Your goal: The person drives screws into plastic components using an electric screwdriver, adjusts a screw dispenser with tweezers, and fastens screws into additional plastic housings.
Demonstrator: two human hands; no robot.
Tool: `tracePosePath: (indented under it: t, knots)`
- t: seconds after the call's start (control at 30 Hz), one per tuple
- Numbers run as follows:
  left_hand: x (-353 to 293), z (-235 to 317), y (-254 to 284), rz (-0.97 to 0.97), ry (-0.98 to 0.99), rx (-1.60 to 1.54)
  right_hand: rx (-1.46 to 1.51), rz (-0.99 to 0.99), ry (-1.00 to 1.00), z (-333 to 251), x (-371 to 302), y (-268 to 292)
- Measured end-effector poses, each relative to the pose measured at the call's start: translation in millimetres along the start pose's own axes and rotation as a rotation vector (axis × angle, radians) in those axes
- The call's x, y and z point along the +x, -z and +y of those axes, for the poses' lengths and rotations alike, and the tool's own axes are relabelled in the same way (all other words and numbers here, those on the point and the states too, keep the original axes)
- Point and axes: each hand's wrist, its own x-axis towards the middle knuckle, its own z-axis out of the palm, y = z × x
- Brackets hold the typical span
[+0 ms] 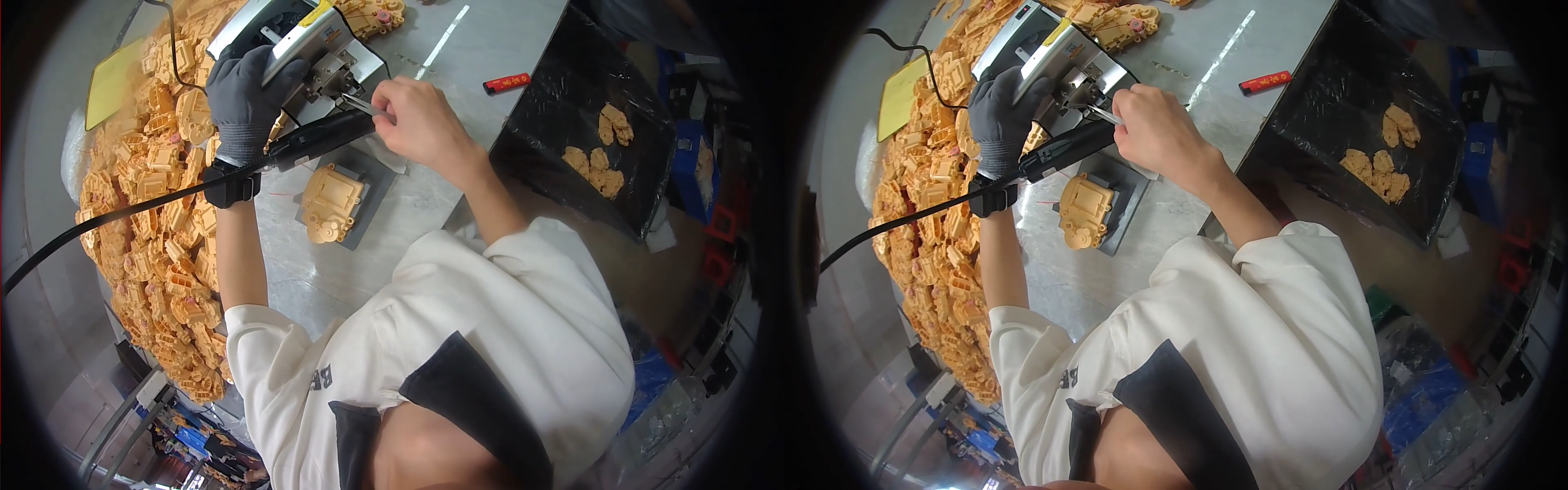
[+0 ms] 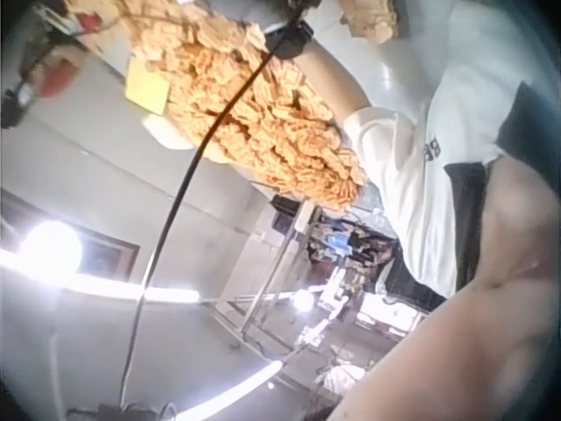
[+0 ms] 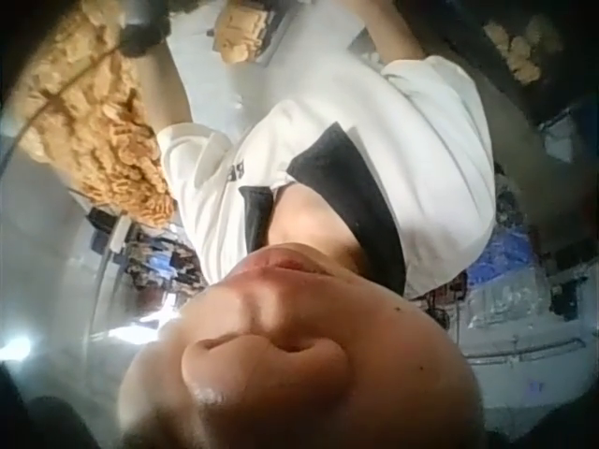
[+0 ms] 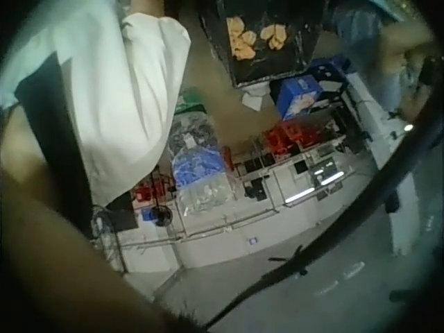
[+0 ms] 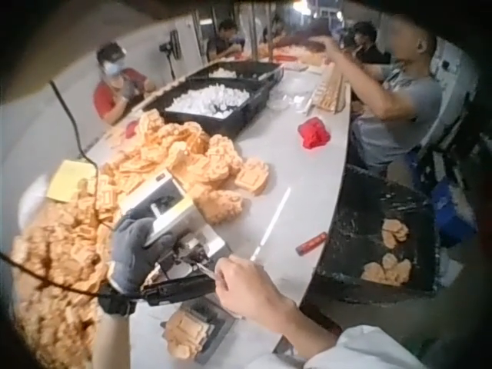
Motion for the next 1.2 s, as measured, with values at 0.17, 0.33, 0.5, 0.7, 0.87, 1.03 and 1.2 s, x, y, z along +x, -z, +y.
tracePosePath:
  t: [0.17,0.33,0.5,0.7,0.87,1.03,1.2]
  knots:
    - [1.2,0.1,0.7,0.01,0.001,-0.013,-0.005,-0.024,-0.011,-13.0,0.7,9.7]
    - [2.3,1.6,3.1,-0.046,0.028,-0.003,0.023,-0.058,0.003,-5.4,7.5,4.0]
    - [-0.2,-1.1,4.6,-0.081,0.04,0.0,0.11,-0.021,-0.036,-8.5,7.8,-0.7]
    - [9.9,5.8,5.3,0.057,-0.074,0.055,0.114,0.064,-0.024,-7.4,5.4,-5.5]
    - [3.1,6.9,-5.6,-0.078,0.005,0.189,0.035,-0.008,0.021,-5.2,13.4,0.8]
    - [9.6,5.4,-2.3,-0.054,-0.018,0.105,-0.052,0.051,0.062,-11.4,12.5,-13.9]
    - [8.2,2.2,-8.4,-0.002,-0.019,0.077,0.037,0.177,0.101,-7.0,8.5,-24.9]
